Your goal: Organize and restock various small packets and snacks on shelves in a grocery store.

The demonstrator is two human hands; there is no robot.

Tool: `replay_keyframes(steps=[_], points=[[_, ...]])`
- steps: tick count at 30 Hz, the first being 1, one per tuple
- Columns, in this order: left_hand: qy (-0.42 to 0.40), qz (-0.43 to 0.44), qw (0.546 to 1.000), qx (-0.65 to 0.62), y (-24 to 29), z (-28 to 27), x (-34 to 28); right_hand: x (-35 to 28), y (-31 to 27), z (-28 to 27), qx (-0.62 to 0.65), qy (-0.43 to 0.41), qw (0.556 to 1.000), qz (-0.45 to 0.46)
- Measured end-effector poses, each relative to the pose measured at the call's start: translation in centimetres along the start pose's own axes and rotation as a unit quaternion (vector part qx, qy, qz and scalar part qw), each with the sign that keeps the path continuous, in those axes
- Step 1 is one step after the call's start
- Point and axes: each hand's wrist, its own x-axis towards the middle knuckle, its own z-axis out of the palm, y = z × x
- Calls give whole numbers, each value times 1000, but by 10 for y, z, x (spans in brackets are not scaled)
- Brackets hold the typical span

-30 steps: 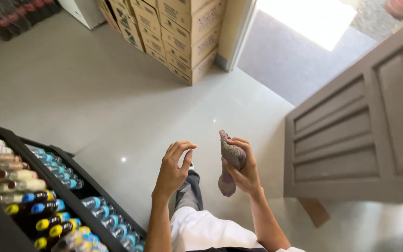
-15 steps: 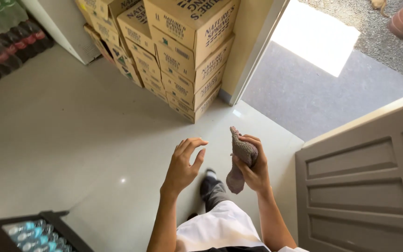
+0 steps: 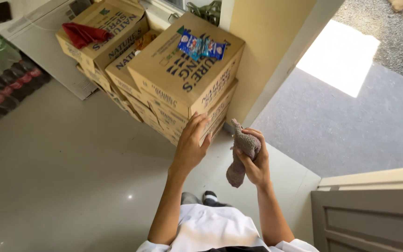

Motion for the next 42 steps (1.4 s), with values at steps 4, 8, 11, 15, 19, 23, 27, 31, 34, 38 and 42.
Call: replay_keyframes(steps=[4, 8, 11, 15, 19, 23, 27, 31, 34, 38, 42], points=[[-24, -37, 998, 42, -73, 57, 107, 68, 27, -3, 2, 4, 1000, -9], [-54, -16, 983, 177, -157, 130, 204, 116, 60, -8, -38, 55, 998, 15], [-67, -38, 976, 204, -175, 147, 258, 153, 70, -14, -58, 65, 996, -10], [-90, -92, 966, 222, -204, 179, 283, 197, 79, -23, -38, 79, 996, -3], [-130, -115, 939, 297, -180, 181, 275, 252, 105, -41, -11, 39, 999, 30], [-76, -95, 933, 339, -183, 204, 240, 305, 140, -59, -4, -25, 998, 58], [-9, -140, 934, 330, -160, 181, 229, 352, 154, -61, -38, -141, 989, 27], [155, -367, 917, 5, -120, 164, 192, 352, 178, -49, 13, -213, 977, -9], [352, -372, 839, -181, -101, 167, 154, 326, 175, -14, 75, -308, 947, -51], [517, -216, 784, -267, -28, 140, 107, 257, 148, 31, 74, -484, 865, -113], [577, -153, 782, -182, 28, 127, 59, 192, 118, 40, 141, -545, 820, -104]])
